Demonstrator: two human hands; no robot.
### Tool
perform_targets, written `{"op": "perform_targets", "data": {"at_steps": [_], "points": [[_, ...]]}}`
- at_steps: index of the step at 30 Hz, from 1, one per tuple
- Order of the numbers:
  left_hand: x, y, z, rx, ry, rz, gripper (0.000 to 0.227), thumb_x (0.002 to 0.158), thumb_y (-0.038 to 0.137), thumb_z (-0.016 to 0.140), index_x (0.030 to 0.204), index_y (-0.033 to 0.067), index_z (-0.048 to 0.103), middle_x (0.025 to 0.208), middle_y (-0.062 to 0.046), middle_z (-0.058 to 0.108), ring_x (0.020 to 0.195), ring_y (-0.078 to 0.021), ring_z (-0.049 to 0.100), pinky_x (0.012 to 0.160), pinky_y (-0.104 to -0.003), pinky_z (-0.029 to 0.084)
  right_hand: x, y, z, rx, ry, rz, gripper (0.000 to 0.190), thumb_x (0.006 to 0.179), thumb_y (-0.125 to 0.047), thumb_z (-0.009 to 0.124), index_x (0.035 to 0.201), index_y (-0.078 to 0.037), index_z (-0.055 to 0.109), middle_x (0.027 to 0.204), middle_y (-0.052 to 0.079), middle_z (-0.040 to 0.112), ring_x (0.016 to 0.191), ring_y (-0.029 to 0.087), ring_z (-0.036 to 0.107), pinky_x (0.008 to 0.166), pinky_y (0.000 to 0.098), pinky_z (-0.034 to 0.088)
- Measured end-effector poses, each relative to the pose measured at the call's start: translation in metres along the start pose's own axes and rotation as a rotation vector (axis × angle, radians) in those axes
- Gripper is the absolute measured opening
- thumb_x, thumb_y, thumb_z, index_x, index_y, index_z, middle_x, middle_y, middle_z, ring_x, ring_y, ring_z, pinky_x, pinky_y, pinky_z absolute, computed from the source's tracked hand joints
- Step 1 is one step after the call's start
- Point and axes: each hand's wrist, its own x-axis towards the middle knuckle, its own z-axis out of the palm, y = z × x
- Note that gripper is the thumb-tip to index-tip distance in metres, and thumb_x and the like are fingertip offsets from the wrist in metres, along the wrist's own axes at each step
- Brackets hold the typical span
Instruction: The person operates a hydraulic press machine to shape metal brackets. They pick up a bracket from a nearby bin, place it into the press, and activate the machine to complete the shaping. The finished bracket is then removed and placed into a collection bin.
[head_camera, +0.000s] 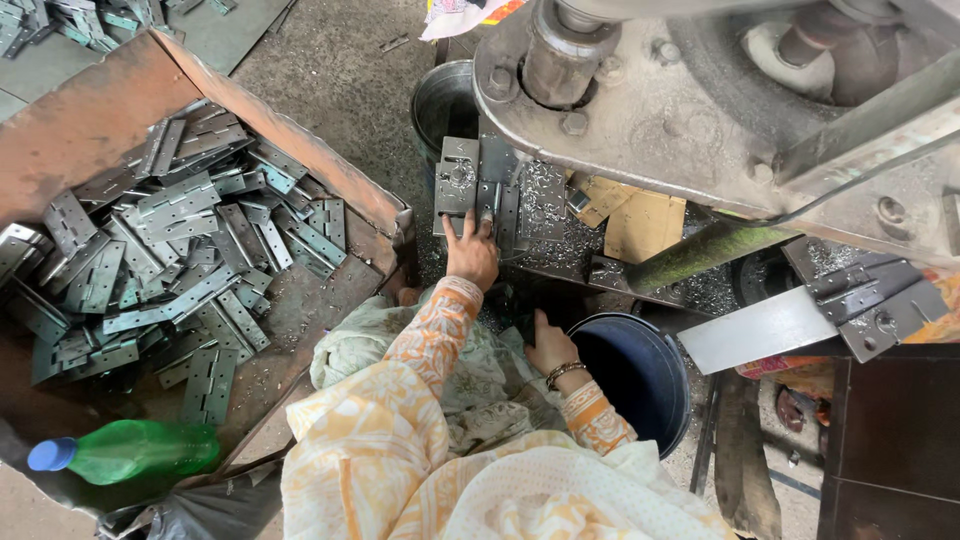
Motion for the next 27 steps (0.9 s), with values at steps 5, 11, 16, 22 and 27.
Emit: {"op": "perform_targets", "data": {"at_steps": [5, 11, 16, 22, 27], "points": [[0.012, 0.002, 0.001, 0.017, -0.07, -0.01, 0.041, 0.104, 0.028, 0.038, 0.127, 0.0111, 0.069, 0.162, -0.003, 0.037, 0.153, -0.0323, 0.02, 0.116, -0.077, 0.007, 0.001, -0.009, -0.028, -0.037, -0.044, -0.022, 0.077, 0.082, -0.025, 0.075, 0.146, -0.003, 0.039, 0.103, 0.03, 0.071, 0.096, 0.046, 0.071, 0.083, 0.0533, 0.059], [0.019, 0.0, 0.008, 0.01, -0.024, -0.022, 0.043, 0.104, 0.028, 0.037, 0.129, 0.0107, 0.068, 0.16, -0.002, 0.039, 0.153, -0.0324, 0.021, 0.116, -0.078, 0.007, -0.003, -0.015, -0.03, -0.031, -0.057, 0.026, 0.075, 0.085, -0.028, 0.075, 0.146, -0.004, 0.04, 0.102, 0.028, 0.072, 0.095, 0.044, 0.071, 0.082, 0.0527, 0.059], [0.019, 0.006, 0.007, 0.092, -0.025, -0.003, 0.042, 0.105, 0.029, 0.04, 0.13, 0.0103, 0.068, 0.16, -0.006, 0.041, 0.151, -0.0355, 0.024, 0.115, -0.079, 0.009, 0.005, 0.012, 0.024, 0.011, 0.029, 0.037, 0.075, 0.086, -0.026, 0.072, 0.15, -0.009, 0.038, 0.1, 0.027, 0.073, 0.093, 0.045, 0.072, 0.08, 0.0538, 0.059], [0.01, 0.002, 0.005, 0.133, 0.003, 0.006, 0.042, 0.102, 0.029, 0.042, 0.13, 0.011, 0.068, 0.159, -0.009, 0.041, 0.149, -0.0377, 0.025, 0.113, -0.08, 0.01, 0.024, 0.044, 0.096, 0.184, 0.159, -0.037, 0.081, 0.084, -0.03, 0.072, 0.153, -0.012, 0.033, 0.1, 0.028, 0.071, 0.09, 0.048, 0.069, 0.079, 0.0559, 0.057], [0.002, 0.009, 0.01, 0.109, 0.079, -0.025, 0.044, 0.105, 0.032, 0.038, 0.132, 0.012, 0.067, 0.159, -0.007, 0.041, 0.151, -0.0357, 0.025, 0.116, -0.078, 0.01, 0.017, 0.044, 0.084, 0.167, 0.169, -0.062, 0.082, 0.083, -0.029, 0.073, 0.153, -0.012, 0.034, 0.1, 0.028, 0.071, 0.092, 0.048, 0.069, 0.079, 0.0561, 0.057]]}}
